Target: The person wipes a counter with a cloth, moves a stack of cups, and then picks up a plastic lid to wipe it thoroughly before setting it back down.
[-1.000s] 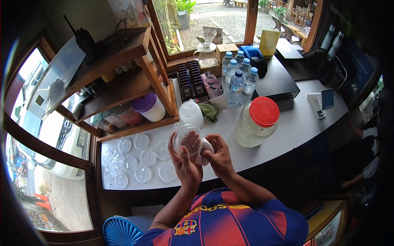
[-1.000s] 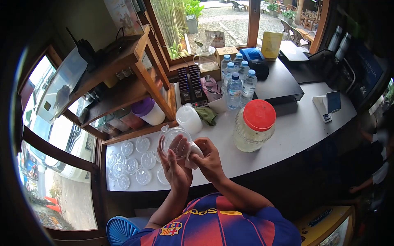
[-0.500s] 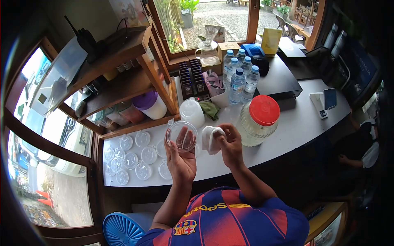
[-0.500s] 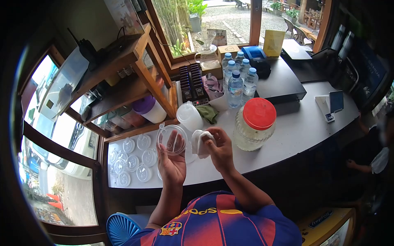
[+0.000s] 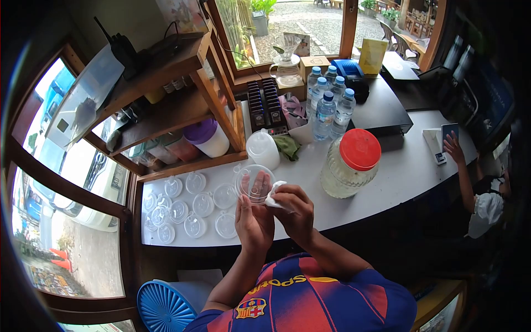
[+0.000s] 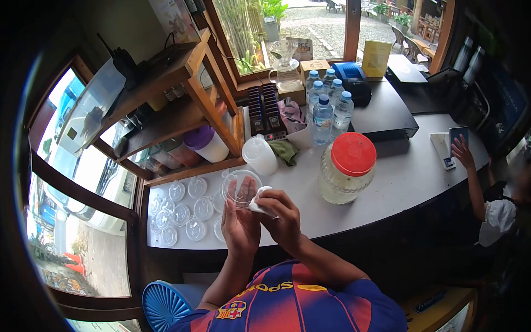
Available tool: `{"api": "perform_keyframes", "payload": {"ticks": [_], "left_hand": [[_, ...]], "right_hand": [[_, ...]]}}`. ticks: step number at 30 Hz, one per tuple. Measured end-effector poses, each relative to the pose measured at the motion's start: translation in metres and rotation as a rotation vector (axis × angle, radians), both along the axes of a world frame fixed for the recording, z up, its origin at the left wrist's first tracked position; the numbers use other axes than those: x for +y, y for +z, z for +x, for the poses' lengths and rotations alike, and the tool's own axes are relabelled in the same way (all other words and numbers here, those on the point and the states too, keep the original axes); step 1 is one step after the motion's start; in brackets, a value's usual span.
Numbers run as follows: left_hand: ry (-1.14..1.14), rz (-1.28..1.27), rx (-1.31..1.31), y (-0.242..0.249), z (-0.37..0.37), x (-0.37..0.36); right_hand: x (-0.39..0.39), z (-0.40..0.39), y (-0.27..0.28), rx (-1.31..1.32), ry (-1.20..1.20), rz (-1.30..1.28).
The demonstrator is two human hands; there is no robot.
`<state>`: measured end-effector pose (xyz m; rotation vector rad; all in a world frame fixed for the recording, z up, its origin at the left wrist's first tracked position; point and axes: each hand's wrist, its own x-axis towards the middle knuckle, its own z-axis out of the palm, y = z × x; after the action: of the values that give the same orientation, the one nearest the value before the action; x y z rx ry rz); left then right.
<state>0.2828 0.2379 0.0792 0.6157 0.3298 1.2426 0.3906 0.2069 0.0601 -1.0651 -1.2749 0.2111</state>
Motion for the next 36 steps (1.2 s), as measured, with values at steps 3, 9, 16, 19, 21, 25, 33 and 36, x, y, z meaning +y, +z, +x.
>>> {"api": "perform_keyframes", "payload": {"ticks": [3, 9, 16, 19, 21, 25, 33, 36], "left_hand": [[0.036, 0.049, 0.034, -0.001, -0.003, -0.003], [0.075, 0.082, -0.030, 0.000, -0.007, -0.010], [0.064, 0.188, 0.253, -0.001, -0.008, -0.019], [0.029, 0.155, 0.135, -0.001, -0.009, -0.022], [-0.032, 0.145, 0.055, -0.007, -0.013, -0.021], [0.031, 0.156, 0.136, -0.003, -0.007, -0.025], [0.008, 0.120, 0.150, -0.005, -0.017, -0.017], [-0.005, 0.125, 0.152, -0.003, -0.019, -0.019]], "right_hand": [[-0.004, -0.005, 0.002, -0.140, 0.134, 0.031], [0.008, 0.010, -0.003, -0.140, 0.018, 0.029], [-0.009, -0.003, 0.012, -0.184, 0.150, 0.066], [0.002, 0.009, 0.023, -0.130, 0.052, -0.039], [0.010, 0.016, 0.023, -0.110, -0.031, -0.071], [0.009, 0.010, 0.028, -0.130, 0.035, -0.090], [0.009, 0.007, 0.015, -0.319, 0.039, 0.005], [0.016, 0.019, 0.016, -0.278, -0.015, -0.036]]}}
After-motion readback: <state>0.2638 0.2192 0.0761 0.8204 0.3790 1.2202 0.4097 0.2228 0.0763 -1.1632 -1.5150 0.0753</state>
